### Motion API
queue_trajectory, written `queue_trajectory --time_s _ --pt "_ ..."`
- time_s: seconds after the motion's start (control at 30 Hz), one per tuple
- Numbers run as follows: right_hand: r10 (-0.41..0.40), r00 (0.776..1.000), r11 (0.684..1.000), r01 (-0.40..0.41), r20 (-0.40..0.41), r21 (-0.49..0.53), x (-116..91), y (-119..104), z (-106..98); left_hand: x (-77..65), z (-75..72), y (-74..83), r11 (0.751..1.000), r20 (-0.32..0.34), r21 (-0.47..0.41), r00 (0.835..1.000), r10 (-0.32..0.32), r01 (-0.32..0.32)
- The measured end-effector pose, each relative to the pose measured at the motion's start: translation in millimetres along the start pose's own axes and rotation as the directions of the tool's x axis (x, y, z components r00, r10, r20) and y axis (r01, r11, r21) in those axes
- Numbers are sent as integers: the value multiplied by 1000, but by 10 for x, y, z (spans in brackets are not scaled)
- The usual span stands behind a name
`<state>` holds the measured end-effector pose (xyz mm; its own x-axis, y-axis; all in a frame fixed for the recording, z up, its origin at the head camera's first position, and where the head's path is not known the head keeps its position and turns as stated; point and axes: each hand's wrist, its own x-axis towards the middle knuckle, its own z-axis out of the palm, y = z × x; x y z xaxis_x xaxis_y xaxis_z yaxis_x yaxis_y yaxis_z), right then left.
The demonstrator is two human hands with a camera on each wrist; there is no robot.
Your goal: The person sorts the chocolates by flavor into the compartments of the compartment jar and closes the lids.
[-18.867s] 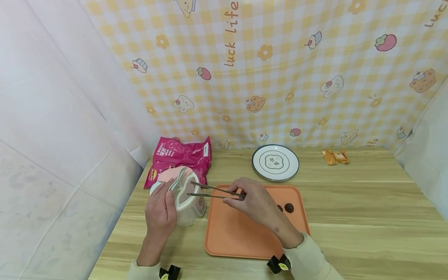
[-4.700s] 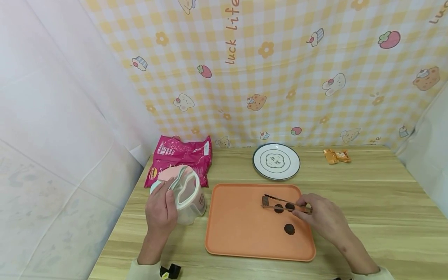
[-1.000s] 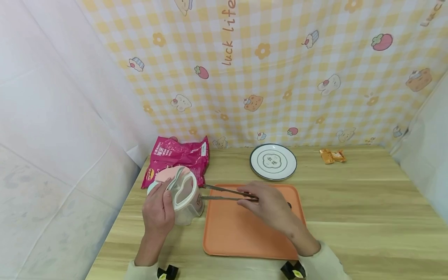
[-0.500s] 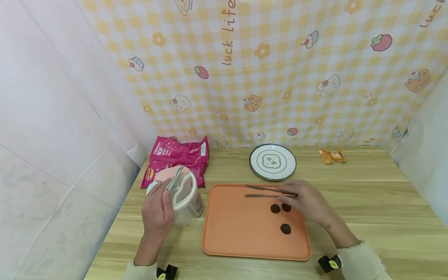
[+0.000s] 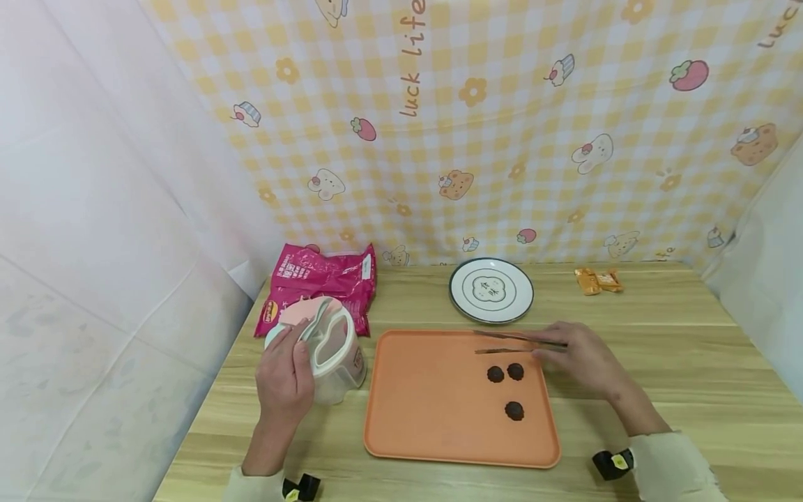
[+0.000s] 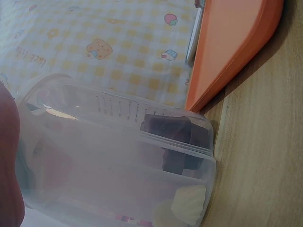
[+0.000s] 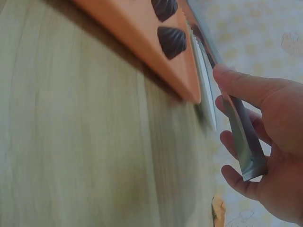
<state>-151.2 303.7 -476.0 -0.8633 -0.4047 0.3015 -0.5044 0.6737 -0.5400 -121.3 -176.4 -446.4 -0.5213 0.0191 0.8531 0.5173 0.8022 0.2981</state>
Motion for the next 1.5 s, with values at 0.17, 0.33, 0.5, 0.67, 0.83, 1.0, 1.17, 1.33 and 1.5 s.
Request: queue_trajectory --time_s 0.17,0.33,0.5,0.67,0.83,1.0,1.17,1.33,1.5 --pt "75 996 997 -74 39 -7 -33 59 -31 -1 1 3 1000 3 1 1000 -6 6" --pt "170 981 985 -169 98 -18 -41 82 -58 -6 5 1 1000 7 4 1000 -14 14" --pt "215 968 976 -216 126 -13 -47 99 -63 -2 10 2 1000 11 3 1000 -16 16" --pt "221 966 975 -224 136 10 -58 115 -55 -1 13 3 1000 11 0 1000 -20 20" --pt "224 964 973 -230 143 25 -62 126 -46 -4 11 -1 1000 12 4 1000 -22 22" --pt "219 966 974 -225 139 25 -62 128 -50 -3 9 -1 1000 10 7 1000 -16 16" --pt "162 986 986 -163 41 24 45 -3 -82 0 6 6 1000 13 12 1000 -21 21" --pt "71 996 997 -70 -53 24 291 -373 -90 -11 1 14 1000 13 13 1000 -28 28" --pt "-10 999 996 12 -34 83 557 -687 -9 -5 3 18 999 14 12 999 -31 31"
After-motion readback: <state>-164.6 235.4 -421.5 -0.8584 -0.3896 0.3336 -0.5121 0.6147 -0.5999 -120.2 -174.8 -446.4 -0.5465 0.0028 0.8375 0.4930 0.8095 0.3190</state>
